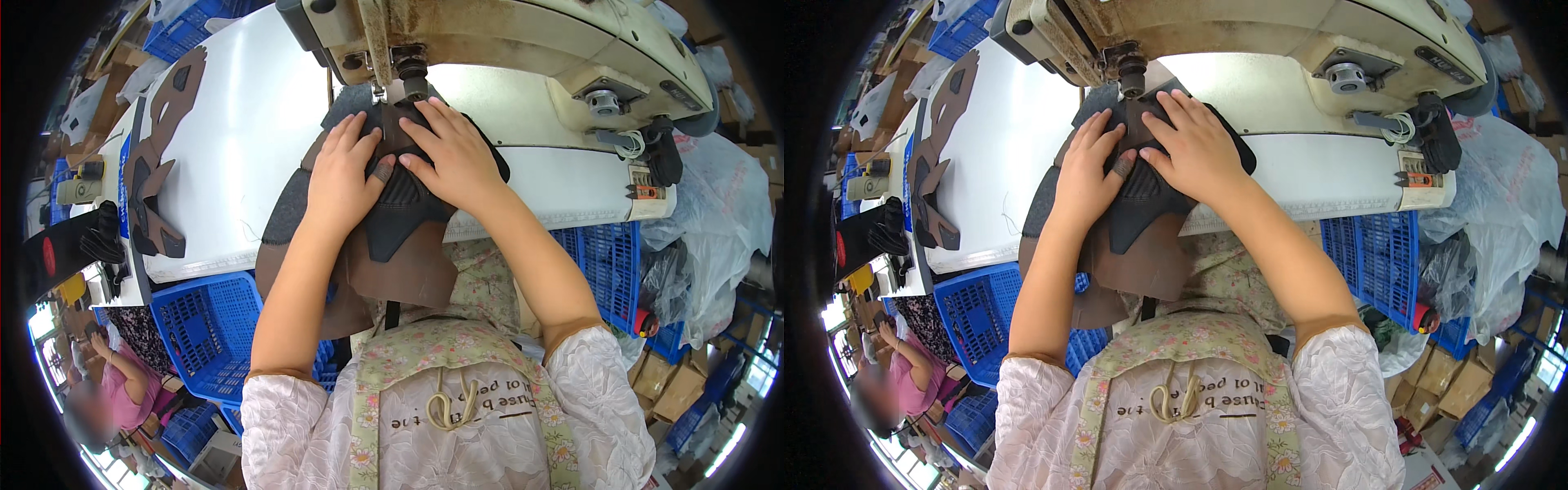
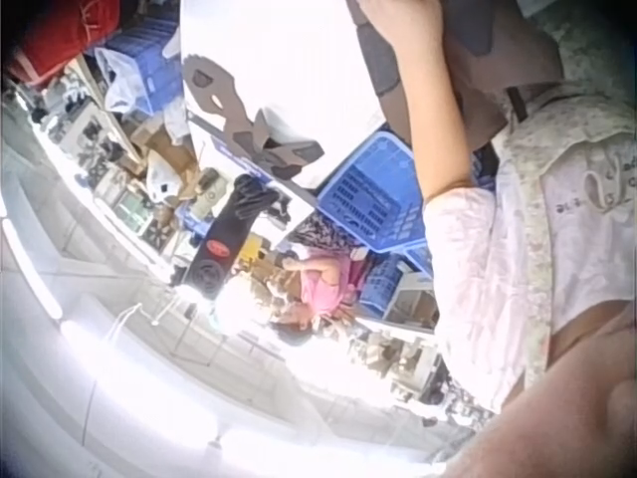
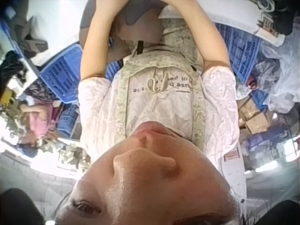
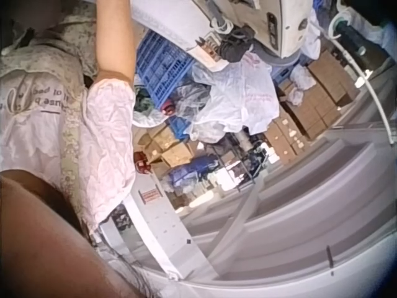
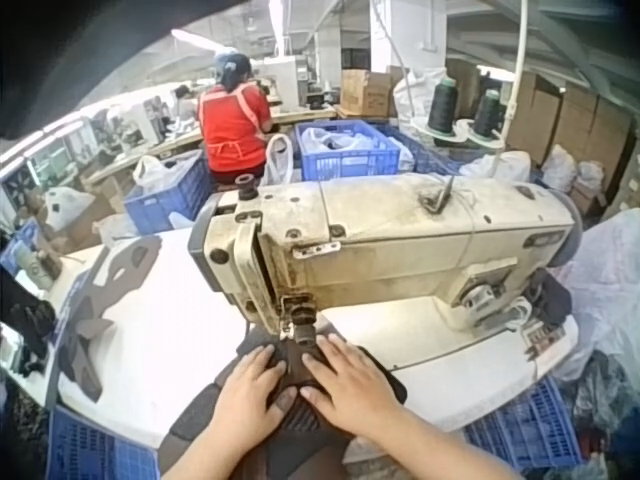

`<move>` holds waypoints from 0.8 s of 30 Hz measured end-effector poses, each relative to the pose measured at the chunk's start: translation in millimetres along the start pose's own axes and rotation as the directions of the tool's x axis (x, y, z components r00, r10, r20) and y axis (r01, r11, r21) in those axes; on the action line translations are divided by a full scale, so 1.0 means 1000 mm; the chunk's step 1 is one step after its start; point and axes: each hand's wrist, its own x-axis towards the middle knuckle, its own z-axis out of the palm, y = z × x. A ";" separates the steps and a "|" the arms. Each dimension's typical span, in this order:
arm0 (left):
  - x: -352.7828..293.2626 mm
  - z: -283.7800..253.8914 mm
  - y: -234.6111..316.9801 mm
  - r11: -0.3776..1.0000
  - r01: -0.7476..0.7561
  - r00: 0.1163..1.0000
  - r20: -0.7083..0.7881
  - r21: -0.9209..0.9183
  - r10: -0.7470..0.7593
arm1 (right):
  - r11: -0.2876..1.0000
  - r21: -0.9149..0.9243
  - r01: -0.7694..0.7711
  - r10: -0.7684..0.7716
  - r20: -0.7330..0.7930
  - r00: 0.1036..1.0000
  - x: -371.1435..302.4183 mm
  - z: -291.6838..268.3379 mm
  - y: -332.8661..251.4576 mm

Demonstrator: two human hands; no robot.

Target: Stitching together various leather and synthetic components of a shoe upper using an industrial sewing machine.

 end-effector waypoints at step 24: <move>0.008 0.005 -0.011 0.997 0.060 0.994 -0.092 -0.042 -0.064 | 0.997 -0.080 -0.010 0.004 -0.072 0.997 0.014 0.013 0.002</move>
